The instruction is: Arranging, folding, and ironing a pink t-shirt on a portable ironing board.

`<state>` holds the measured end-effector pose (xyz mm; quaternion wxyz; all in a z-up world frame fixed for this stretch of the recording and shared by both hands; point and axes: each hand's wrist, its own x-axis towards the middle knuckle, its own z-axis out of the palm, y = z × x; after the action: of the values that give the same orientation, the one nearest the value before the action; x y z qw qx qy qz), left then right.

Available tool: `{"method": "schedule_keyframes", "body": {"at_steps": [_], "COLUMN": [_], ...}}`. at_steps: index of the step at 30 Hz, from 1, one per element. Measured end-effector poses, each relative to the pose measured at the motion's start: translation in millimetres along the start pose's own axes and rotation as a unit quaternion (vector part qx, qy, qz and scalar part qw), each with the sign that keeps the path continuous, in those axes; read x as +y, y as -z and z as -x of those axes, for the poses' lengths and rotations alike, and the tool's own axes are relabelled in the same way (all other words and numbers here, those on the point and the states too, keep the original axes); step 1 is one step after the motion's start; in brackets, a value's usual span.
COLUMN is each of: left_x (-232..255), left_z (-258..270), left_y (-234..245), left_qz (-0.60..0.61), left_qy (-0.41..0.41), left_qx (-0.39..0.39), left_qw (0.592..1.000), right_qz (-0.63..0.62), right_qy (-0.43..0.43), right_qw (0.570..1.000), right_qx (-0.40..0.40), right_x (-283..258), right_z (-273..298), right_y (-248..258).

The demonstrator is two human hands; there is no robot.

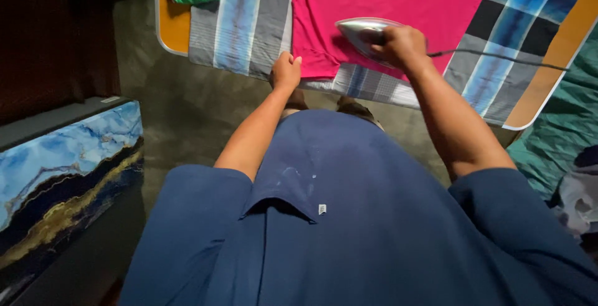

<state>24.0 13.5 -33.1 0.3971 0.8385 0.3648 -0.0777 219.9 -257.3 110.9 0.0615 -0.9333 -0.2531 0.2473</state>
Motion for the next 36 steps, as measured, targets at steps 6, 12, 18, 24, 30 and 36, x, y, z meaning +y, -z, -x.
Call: {"method": "schedule_keyframes", "body": {"at_steps": [6,12,18,24,30,36], "left_x": [-20,2,5,37,28,19], "left_z": [7,-5,-85,-106,-105,-100], "left_y": [-14,-1,-39,-7,-17,-25], "left_qz": [0.048,0.041,0.082,0.065,0.079,0.137], "left_qy": [-0.004,-0.002,-0.036,-0.033,-0.05,-0.039], "left_qx": [0.033,0.062,0.149,0.048,0.093,0.107], "left_qw": [0.998,0.997,0.985,0.996,0.991,0.984], "right_qz": [0.047,-0.042,-0.004,0.004,-0.096,-0.092], "right_qy": [0.096,0.017,0.087,0.083,-0.043,-0.003], "right_qw": [0.994,0.995,0.996,0.997,0.994,0.995], "right_qx": [-0.031,0.083,-0.002,0.001,0.027,0.03], "right_x": [-46,-59,-69,-71,-91,-101], "right_z": [-17,-28,-24,-22,-34,-48], "right_y": [1,-15,4,-6,3,-6]}}
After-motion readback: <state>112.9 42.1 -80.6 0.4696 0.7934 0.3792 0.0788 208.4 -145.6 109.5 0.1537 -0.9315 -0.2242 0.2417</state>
